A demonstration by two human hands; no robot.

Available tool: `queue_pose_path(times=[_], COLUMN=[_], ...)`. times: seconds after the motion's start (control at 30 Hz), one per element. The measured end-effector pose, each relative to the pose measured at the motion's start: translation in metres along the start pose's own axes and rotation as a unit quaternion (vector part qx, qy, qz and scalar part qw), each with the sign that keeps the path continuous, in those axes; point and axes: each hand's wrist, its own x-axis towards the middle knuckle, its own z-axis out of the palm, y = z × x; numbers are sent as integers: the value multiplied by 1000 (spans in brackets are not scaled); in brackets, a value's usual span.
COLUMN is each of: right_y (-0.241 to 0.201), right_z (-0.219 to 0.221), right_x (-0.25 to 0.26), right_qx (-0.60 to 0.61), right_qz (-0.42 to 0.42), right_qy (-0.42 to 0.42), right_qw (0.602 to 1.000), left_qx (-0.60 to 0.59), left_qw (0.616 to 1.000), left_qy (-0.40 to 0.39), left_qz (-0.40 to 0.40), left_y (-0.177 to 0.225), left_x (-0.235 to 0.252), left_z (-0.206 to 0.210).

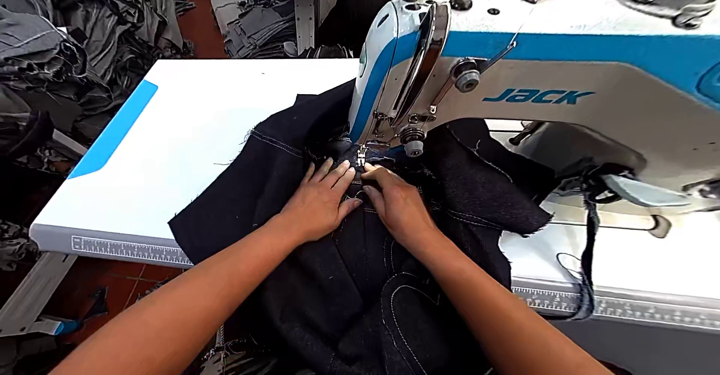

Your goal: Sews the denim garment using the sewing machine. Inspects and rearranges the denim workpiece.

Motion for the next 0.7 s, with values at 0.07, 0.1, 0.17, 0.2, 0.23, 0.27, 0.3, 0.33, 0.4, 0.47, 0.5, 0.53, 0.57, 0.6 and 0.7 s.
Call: queue_pose_path(times=[0.07,0.1,0.17,0.2,0.23,0.27,0.3,0.33,0.4,0.47,0.5,0.53,0.57,0.6,0.7], right_y=[-1,0,0,1,1,2,3,5,7,7,8,9,10,10,10], right_z=[0,1,0,0,-1,-2,-3,-4,-10,-25,-33,-38,-42,-46,-49], right_x=[0,0,-1,0,1,3,5,8,16,29,37,46,54,61,70], right_qx=[-3,-5,-11,-12,-13,-16,-19,-23,-35,-68,-91,-111,-126,-135,-124], right_qz=[4,2,5,7,6,6,5,5,20,67,90,107,121,136,158], right_qy=[14,18,16,14,11,4,-5,-17,-63,-141,-180,-212,-243,-274,-308], right_qw=[1000,1000,1000,1000,1000,1000,1000,1000,997,985,975,965,954,942,930], left_qx=[-3,-4,-6,-7,-7,-6,-5,-4,1,6,10,14,16,17,18], left_qw=[1000,1000,1000,1000,1000,1000,999,999,998,997,995,994,993,992,993], left_qy=[-4,-7,-16,-19,-20,-21,-24,-29,-51,-74,-88,-99,-108,-112,-112], left_qz=[2,-1,-7,-10,-13,-17,-21,-24,-31,-34,-36,-39,-44,-47,-45], left_y=[-1,0,2,3,3,3,3,4,6,9,11,12,13,14,14], left_x=[1,1,2,3,4,4,5,5,5,7,7,8,9,10,11], left_z=[-2,-2,-3,-4,-5,-5,-6,-7,-10,-14,-16,-17,-19,-20,-20])
